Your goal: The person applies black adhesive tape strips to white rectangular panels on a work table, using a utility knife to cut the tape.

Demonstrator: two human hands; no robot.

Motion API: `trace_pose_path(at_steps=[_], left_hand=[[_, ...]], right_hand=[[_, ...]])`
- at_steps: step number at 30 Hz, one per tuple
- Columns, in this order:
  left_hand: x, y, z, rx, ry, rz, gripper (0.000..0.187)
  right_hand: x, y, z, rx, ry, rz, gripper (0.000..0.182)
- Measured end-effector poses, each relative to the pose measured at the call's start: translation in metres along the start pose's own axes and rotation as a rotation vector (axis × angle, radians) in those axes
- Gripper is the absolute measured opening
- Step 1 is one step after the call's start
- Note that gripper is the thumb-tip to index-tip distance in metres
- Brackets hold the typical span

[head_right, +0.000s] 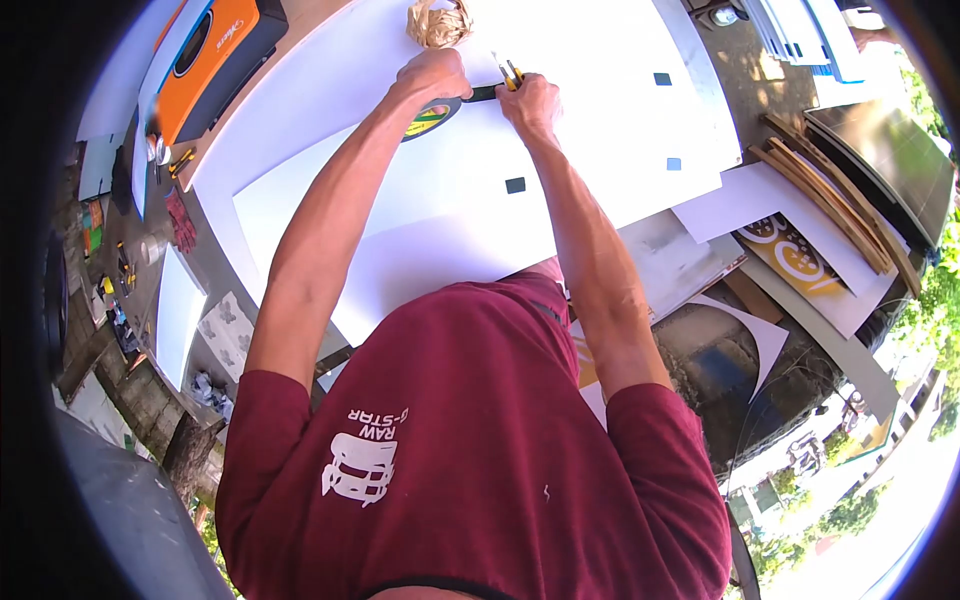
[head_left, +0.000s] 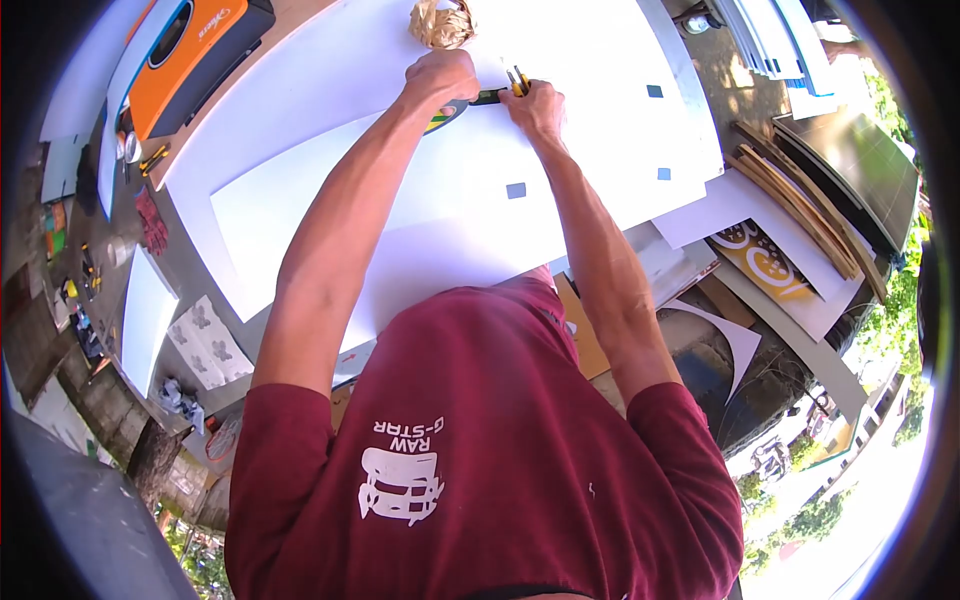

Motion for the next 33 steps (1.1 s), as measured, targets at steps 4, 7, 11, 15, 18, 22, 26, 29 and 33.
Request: trace_pose_path(at_steps=[4, 7, 11, 15, 18, 22, 26, 29, 33], left_hand=[[0.002, 0.002, -0.002, -0.004, -0.001, -0.053, 0.019], [0.000, 0.001, -0.006, 0.007, 0.007, -0.058, 0.021], [-0.002, 0.002, -0.009, 0.006, -0.014, -0.037, 0.022], [0.000, 0.002, -0.008, 0.022, 0.002, -0.035, 0.022], [0.002, 0.000, -0.010, -0.001, 0.017, -0.064, 0.022], [-0.002, -0.002, -0.013, -0.015, 0.021, 0.005, 0.038], [-0.002, -0.001, -0.012, -0.001, 0.007, 0.000, 0.039], [-0.001, 0.001, -0.012, 0.012, -0.003, -0.010, 0.040], [-0.001, 0.000, -0.012, 0.011, -0.010, -0.010, 0.041]], right_hand=[[0.003, -0.003, -0.004, -0.005, -0.017, -0.001, 0.036], [0.002, -0.001, -0.002, -0.011, -0.023, 0.000, 0.036], [-0.001, 0.003, 0.001, -0.005, -0.032, 0.017, 0.036], [-0.004, 0.002, 0.001, 0.013, -0.031, 0.068, 0.037], [-0.005, 0.001, 0.000, -0.012, -0.047, 0.103, 0.041], [-0.006, 0.006, 0.007, 0.029, -0.085, 0.120, 0.046], [0.002, 0.012, 0.008, -0.007, -0.108, 0.096, 0.053], [-0.002, 0.007, 0.009, 0.061, -0.090, 0.119, 0.058], [-0.003, 0.007, 0.016, 0.001, -0.095, 0.105, 0.066]])
Point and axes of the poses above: each hand's wrist, its own z-axis away from the middle knuckle, its own y-axis out of the back of the hand, x = y × z, the point moved 8 cm from there along -z, towards the middle knuckle, and after that the axes turned 2 degrees about x, right-handed, at the moved point
